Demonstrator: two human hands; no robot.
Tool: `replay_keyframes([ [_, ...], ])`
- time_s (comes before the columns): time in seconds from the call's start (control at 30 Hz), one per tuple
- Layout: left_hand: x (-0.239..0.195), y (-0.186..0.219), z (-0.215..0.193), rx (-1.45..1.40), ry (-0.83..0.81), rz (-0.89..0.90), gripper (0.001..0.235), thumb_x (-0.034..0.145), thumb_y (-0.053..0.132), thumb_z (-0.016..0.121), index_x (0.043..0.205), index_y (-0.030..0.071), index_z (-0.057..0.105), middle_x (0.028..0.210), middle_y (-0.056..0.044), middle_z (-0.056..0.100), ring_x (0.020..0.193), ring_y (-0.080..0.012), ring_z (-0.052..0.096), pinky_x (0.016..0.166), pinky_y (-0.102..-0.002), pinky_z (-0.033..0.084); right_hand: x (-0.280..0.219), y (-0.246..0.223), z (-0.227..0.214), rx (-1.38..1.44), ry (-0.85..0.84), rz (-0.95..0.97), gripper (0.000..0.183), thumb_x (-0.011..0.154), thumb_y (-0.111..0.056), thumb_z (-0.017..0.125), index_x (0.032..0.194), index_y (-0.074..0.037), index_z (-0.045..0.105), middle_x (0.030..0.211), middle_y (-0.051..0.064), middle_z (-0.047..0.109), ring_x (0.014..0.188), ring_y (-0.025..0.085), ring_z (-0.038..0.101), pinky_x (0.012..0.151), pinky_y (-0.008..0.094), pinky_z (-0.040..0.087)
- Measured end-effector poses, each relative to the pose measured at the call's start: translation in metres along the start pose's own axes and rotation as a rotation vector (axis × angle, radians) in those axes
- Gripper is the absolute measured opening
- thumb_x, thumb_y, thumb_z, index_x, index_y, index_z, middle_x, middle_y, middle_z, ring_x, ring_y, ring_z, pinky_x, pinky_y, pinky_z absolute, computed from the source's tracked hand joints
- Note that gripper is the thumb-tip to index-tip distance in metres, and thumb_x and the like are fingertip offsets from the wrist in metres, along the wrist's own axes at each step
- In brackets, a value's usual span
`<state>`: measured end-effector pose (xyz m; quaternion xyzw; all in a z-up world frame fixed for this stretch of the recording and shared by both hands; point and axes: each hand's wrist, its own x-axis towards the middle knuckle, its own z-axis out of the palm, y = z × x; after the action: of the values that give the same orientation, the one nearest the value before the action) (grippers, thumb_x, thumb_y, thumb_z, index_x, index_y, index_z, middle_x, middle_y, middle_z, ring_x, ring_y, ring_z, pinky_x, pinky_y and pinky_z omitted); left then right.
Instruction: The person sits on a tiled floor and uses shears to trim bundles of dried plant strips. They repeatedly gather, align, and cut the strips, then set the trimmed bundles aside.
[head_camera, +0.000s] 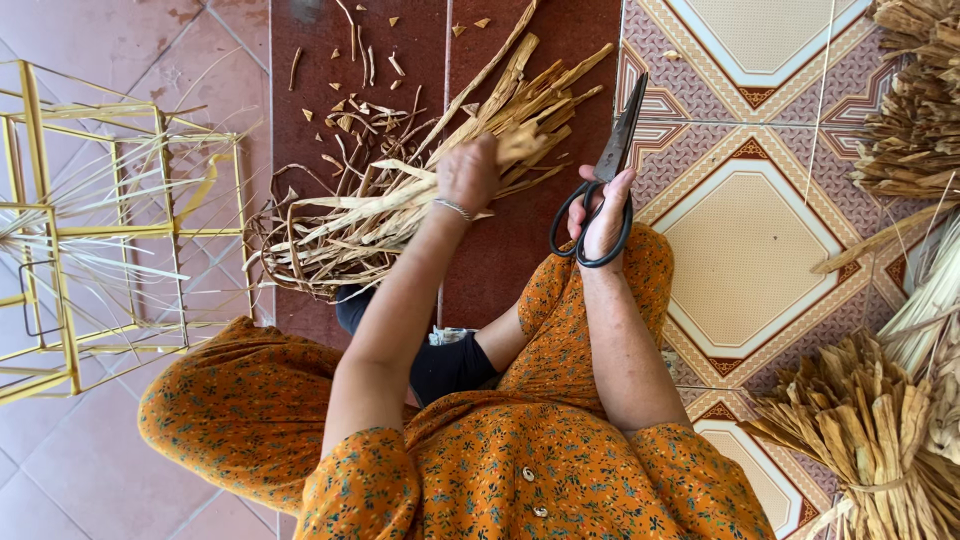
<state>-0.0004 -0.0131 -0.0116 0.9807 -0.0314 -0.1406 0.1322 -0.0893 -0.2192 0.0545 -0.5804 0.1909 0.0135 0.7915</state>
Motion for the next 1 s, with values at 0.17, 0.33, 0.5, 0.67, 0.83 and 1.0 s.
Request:
replay_keyframes([
  [0.17,0.009,0.021,0.037,0.099,0.201,0.036,0.014,0.083,0.018,0.074,0.094,0.011,0.068,0.108,-0.014,0.069,0.058,-0.0159,0.057,0.042,-0.028,0.054,-0.004,-0.002,-0.001,-0.012,0.001,-0.026,0.094,0.095,-0.082,0.032,0.125,0.003,0.059,0.058,-0.001,0.046,0.042,0.008,0.041,0.039,0.023,0.032],
  [0.33,-0.005,0.004,0.0,-0.365,0.115,-0.048,0.022,0.097,0.025,0.072,0.104,0.006,0.064,0.091,-0.011,0.074,0.062,-0.0151,0.069,0.052,-0.032,0.06,-0.002,0.001,0.003,-0.142,-0.065,-0.024,0.095,0.094,-0.081,0.03,0.134,0.001,0.055,0.062,-0.002,0.051,0.048,0.007,0.047,0.044,0.023,0.039],
  [0.5,-0.039,-0.017,-0.045,-0.8,0.183,-0.013,0.023,0.09,0.025,0.08,0.099,0.007,0.068,0.091,-0.01,0.079,0.071,-0.0133,0.074,0.062,-0.031,0.063,-0.003,0.013,0.009,-0.399,-0.231,-0.204,0.089,0.1,-0.075,0.032,0.144,0.0,0.053,0.072,-0.002,0.057,0.058,0.006,0.051,0.05,0.023,0.044],
  [0.67,-0.061,-0.02,-0.056,-0.878,0.294,0.139,0.029,0.087,0.02,0.082,0.111,0.007,0.072,0.101,-0.01,0.08,0.086,-0.0149,0.077,0.074,-0.031,0.065,-0.003,0.026,0.014,-0.495,-0.279,-0.313,0.07,0.107,-0.062,0.038,0.145,-0.004,0.052,0.073,-0.003,0.056,0.06,0.005,0.053,0.052,0.023,0.044],
  [0.83,-0.067,-0.019,-0.049,-0.887,0.21,0.112,0.032,0.086,0.017,0.082,0.115,0.007,0.072,0.103,-0.01,0.08,0.089,-0.0171,0.077,0.077,-0.032,0.065,-0.002,0.027,0.012,-0.473,-0.27,-0.294,0.062,0.108,-0.057,0.042,0.139,-0.005,0.057,0.067,-0.004,0.052,0.053,0.005,0.047,0.048,0.022,0.038],
  [1.0,-0.066,-0.019,-0.048,-0.902,0.164,0.14,0.03,0.088,0.02,0.079,0.114,0.008,0.073,0.102,-0.01,0.079,0.091,-0.0174,0.076,0.076,-0.031,0.066,-0.002,0.025,0.013,-0.432,-0.304,-0.339,0.064,0.109,-0.056,0.045,0.134,0.001,0.059,0.07,-0.004,0.053,0.056,0.004,0.051,0.049,0.023,0.045],
])
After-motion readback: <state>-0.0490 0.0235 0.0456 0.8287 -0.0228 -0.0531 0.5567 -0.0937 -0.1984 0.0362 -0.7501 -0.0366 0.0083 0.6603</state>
